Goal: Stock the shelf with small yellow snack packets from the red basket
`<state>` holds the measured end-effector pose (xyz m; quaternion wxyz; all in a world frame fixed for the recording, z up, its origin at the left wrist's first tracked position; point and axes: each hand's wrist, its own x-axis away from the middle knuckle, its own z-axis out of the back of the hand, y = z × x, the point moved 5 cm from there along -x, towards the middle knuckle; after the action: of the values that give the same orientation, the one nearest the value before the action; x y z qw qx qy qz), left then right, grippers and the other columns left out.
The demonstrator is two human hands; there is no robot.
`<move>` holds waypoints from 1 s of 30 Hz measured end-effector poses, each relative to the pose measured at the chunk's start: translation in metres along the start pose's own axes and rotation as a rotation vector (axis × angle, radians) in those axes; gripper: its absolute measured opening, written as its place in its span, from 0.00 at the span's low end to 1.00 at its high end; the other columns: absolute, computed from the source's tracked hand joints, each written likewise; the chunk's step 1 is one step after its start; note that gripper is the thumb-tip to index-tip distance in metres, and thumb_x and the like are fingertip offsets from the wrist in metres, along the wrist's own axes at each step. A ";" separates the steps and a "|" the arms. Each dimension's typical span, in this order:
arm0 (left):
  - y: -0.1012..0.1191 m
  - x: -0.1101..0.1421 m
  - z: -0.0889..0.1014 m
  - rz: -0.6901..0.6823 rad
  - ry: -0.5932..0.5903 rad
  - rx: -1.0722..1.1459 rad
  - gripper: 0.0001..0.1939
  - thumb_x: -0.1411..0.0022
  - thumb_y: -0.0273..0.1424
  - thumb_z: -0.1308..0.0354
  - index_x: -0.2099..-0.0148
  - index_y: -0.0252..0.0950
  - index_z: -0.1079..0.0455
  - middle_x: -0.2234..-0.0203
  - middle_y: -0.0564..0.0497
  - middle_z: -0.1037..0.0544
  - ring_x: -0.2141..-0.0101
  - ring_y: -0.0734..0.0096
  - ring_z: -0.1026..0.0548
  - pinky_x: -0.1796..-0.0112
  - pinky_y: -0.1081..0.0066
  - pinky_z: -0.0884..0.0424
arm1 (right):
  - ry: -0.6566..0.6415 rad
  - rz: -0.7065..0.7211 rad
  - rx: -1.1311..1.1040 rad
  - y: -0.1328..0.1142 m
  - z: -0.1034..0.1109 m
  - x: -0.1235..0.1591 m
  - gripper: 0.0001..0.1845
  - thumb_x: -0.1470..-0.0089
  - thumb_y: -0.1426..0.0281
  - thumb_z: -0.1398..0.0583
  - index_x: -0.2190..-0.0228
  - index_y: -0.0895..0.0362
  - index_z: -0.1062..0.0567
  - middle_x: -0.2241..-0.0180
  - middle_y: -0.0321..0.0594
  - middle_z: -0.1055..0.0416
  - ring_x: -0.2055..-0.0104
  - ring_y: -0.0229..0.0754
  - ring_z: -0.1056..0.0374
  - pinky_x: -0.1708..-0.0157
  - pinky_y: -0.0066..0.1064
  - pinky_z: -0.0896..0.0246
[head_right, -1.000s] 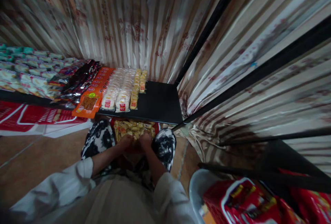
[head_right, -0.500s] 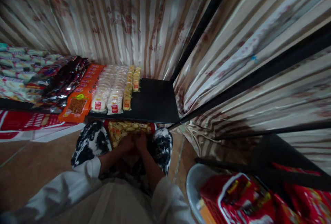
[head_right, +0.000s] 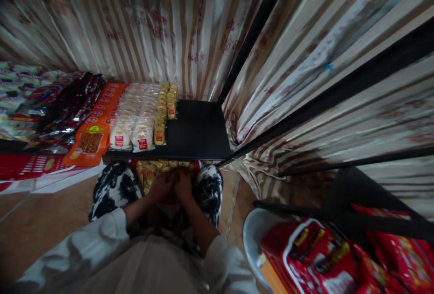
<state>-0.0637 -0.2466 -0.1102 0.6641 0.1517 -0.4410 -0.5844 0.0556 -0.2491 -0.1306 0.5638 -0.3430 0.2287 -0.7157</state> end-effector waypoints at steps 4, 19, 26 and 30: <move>-0.006 0.000 0.017 0.079 -0.078 0.266 0.12 0.46 0.36 0.44 0.64 0.36 0.25 0.68 0.47 0.21 0.61 0.62 0.26 0.61 0.70 0.33 | -0.011 0.122 -0.010 -0.011 0.013 0.006 0.20 0.55 0.80 0.44 0.58 0.57 0.27 0.55 0.45 0.30 0.51 0.45 0.35 0.48 0.38 0.42; 0.031 0.024 0.068 0.116 -0.062 0.676 0.15 0.44 0.40 0.49 0.74 0.33 0.32 0.84 0.55 0.30 0.83 0.78 0.36 0.79 0.77 0.41 | -0.111 -0.030 -0.716 -0.034 0.041 0.010 0.22 0.63 0.64 0.36 0.62 0.55 0.30 0.72 0.31 0.32 0.78 0.32 0.37 0.75 0.26 0.39; 0.052 0.029 0.067 -0.057 -0.067 0.617 0.18 0.46 0.43 0.44 0.66 0.32 0.29 0.75 0.53 0.25 0.78 0.76 0.30 0.78 0.77 0.40 | 0.023 -0.020 -0.790 -0.047 0.071 0.011 0.22 0.65 0.66 0.36 0.63 0.57 0.30 0.73 0.33 0.31 0.77 0.34 0.36 0.75 0.26 0.39; 0.062 0.030 0.067 -0.088 -0.096 0.618 0.15 0.47 0.40 0.42 0.65 0.32 0.30 0.74 0.53 0.24 0.76 0.75 0.27 0.76 0.78 0.39 | 0.025 0.042 -0.736 -0.060 0.091 0.002 0.23 0.65 0.64 0.37 0.62 0.57 0.29 0.77 0.29 0.34 0.80 0.32 0.39 0.78 0.25 0.42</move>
<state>-0.0775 -0.2357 -0.0160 0.5390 0.3375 -0.6215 -0.4575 0.0845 -0.2302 -0.0276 0.4143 -0.5095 0.4846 -0.5779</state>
